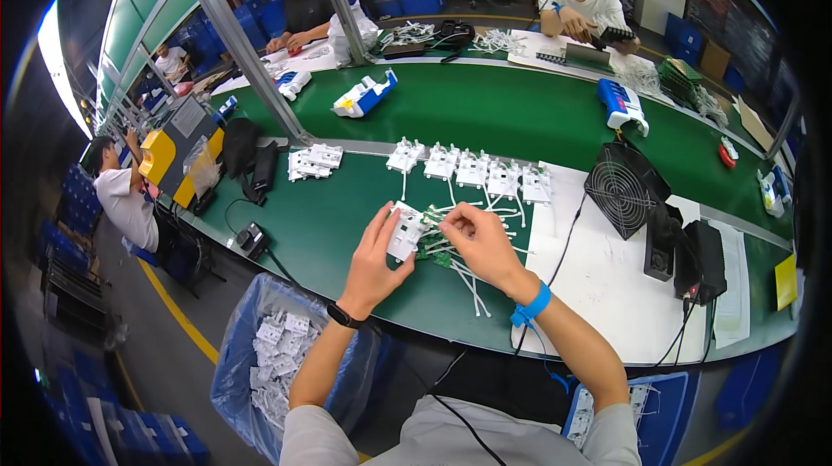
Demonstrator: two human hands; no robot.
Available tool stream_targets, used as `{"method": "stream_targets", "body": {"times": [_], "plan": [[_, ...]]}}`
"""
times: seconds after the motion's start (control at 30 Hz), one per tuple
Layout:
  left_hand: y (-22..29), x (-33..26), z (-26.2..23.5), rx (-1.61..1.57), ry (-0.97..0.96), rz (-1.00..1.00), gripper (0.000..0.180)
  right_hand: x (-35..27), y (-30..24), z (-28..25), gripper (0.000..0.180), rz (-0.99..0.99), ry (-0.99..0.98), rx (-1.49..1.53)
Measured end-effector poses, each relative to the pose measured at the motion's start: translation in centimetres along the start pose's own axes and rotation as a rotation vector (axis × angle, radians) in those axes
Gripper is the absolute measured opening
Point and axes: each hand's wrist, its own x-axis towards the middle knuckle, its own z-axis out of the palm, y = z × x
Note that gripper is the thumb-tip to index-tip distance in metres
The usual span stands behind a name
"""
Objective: Soldering wires onto small circuit boards and organizing plastic components on a factory assembly line workstation.
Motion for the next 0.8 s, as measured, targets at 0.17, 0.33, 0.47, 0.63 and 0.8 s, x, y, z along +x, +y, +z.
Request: {"method": "stream_targets", "body": {"times": [0.17, 0.33, 0.47, 0.63, 0.8], "plan": [[2.8, 0.9, 0.5, 0.082, 0.0, 0.149, 0.074, -0.5, -0.2, -0.6, 0.016, 0.023, 0.057, 0.001], [3.8, 1.0, 0.9, 0.097, -0.017, 0.201, 0.074, -0.8, -0.9, -1.6, 0.018, 0.055, 0.03, -0.079], [4.5, 1.0, 1.2, 0.106, -0.009, 0.225, 0.073, -1.0, -0.4, -2.4, 0.021, -0.08, 0.054, -0.125], [4.5, 0.7, 1.2, 0.093, -0.064, 0.212, 0.072, -1.1, -0.4, -3.3, 0.023, -0.09, -0.024, -0.318], [4.6, 0.5, 1.5, 0.081, -0.133, 0.237, 0.071, -0.8, -0.1, -4.1, 0.024, -0.252, -0.1, -0.576]]}}
